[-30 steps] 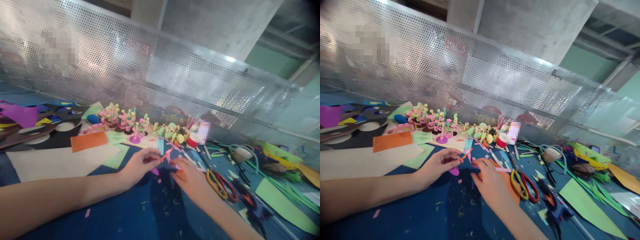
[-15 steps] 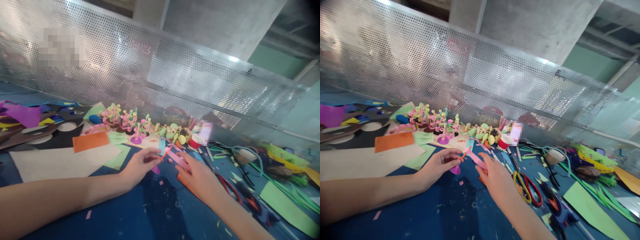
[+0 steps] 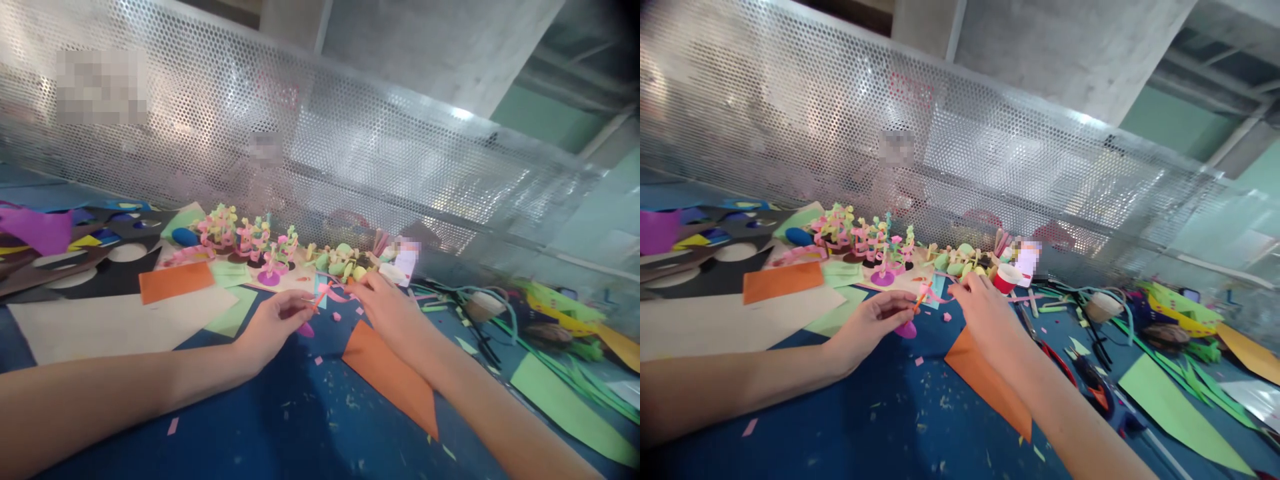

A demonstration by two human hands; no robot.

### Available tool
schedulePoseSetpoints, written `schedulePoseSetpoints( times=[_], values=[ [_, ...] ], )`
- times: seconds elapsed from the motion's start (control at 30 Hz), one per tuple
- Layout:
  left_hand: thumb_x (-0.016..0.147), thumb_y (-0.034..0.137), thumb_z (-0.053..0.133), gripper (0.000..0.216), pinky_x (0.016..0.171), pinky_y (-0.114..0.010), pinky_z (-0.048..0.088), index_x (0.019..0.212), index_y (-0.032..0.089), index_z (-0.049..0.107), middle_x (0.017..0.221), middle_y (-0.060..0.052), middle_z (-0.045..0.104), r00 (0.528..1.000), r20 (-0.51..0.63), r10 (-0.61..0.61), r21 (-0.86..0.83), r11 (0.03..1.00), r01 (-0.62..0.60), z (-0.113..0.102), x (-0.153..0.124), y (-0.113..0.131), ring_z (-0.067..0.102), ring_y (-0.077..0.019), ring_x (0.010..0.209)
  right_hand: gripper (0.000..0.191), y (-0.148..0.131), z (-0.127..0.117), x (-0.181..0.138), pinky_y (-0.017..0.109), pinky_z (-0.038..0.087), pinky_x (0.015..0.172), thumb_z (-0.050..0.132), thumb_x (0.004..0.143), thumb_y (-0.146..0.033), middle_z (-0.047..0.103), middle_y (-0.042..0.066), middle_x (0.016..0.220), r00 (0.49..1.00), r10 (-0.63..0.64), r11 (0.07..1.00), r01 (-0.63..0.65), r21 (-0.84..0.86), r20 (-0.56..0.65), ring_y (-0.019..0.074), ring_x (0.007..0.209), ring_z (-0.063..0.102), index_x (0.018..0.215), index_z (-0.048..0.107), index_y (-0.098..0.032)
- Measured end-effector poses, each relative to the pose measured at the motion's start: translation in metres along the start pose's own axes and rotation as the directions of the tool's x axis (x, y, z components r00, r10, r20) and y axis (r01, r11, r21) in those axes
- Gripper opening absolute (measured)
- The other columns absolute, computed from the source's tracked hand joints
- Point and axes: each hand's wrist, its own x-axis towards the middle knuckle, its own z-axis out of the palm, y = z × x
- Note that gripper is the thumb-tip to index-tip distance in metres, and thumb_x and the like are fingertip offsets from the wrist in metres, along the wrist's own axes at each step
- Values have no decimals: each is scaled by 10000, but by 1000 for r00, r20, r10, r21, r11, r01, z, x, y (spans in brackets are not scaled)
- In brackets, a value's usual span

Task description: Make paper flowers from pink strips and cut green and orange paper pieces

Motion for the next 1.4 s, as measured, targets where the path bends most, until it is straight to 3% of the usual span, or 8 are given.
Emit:
schedulePoseSetpoints(
  times=[0.33, 0.47, 0.6, 0.87, 1.07, 1.17, 1.27, 1.4],
  values=[
    [726, 262, 671, 280, 732, -263, 487, 974, 160, 589, 876, -34, 634, 998, -60, 16, 12, 1000, -15, -3, 1, -2, 600, -163, 869, 420, -27, -17, -44, 313, 489, 605, 473, 840, -272, 663, 27, 844, 953, 251, 846, -301, 441, 169, 199, 664, 639, 1247, 371, -280],
    [732, 272, 660, 215, 682, -255, 484, 909, 162, 608, 871, -33, 628, 999, -18, 50, 53, 997, -49, -2, 0, -4, 587, -159, 822, 215, -36, -10, -55, 294, 505, 641, 403, 869, -263, 672, 28, 929, 975, 152, 846, -212, 489, 161, 194, 767, 651, 1026, 548, -288],
    [766, 269, 620, 128, 659, -234, 450, 845, 175, 655, 829, -15, 643, 991, 100, 93, 256, 960, -116, 1, -5, -4, 543, -118, 706, 353, -43, -4, -56, 281, 511, 731, 404, 817, -108, 686, 8, 1007, 991, -58, 898, -2, 440, 123, 185, 881, 651, 1042, 611, -285],
    [754, 226, 600, 119, 665, -225, 439, 844, 171, 654, 809, -6, 634, 965, 259, 38, 392, 909, -141, 4, -15, 3, 537, -123, 715, 110, -69, 4, -48, 294, 442, 462, 589, 697, -91, 619, 23, 634, 910, -380, 924, 369, -98, -164, 204, 565, 598, 767, 643, -157],
    [709, 205, 622, 85, 595, -199, 394, 766, 147, 646, 713, 10, 599, 892, 444, 84, 478, 820, -315, 4, -23, 8, 514, -120, 667, 109, -70, -14, -44, 272, 432, 564, 585, 718, -110, 613, 4, 691, 989, -137, 945, 147, 292, -55, 171, 648, 570, 750, 615, -210],
    [749, 184, 571, 76, 589, -195, 405, 751, 142, 633, 685, 9, 593, 845, 531, 61, 418, 849, -323, 5, -24, 12, 530, -112, 638, 130, -57, -23, -36, 224, 389, 509, 535, 765, -120, 601, -27, 623, 971, 39, 784, -176, 596, 235, 117, 543, 536, 795, 603, -227],
    [757, 163, 566, 83, 591, -197, 420, 799, 152, 636, 702, 5, 616, 863, 505, -2, 383, 897, -222, 5, -23, 10, 550, -108, 631, 96, -38, -22, -22, 187, 388, 490, 505, 838, -205, 592, -29, 602, 874, -61, 415, -417, 809, 482, 69, 478, 496, 797, 588, -181],
    [726, 239, 658, 114, 685, -236, 447, 793, 152, 629, 802, -26, 650, 916, 400, 32, 271, 951, -151, 6, -17, 2, 587, -136, 729, 163, -13, -4, -11, 127, 414, 496, 650, 774, -294, 574, -36, 604, 833, -57, -88, -554, 828, 551, 28, 481, 478, 826, 628, -141]
  ],
)
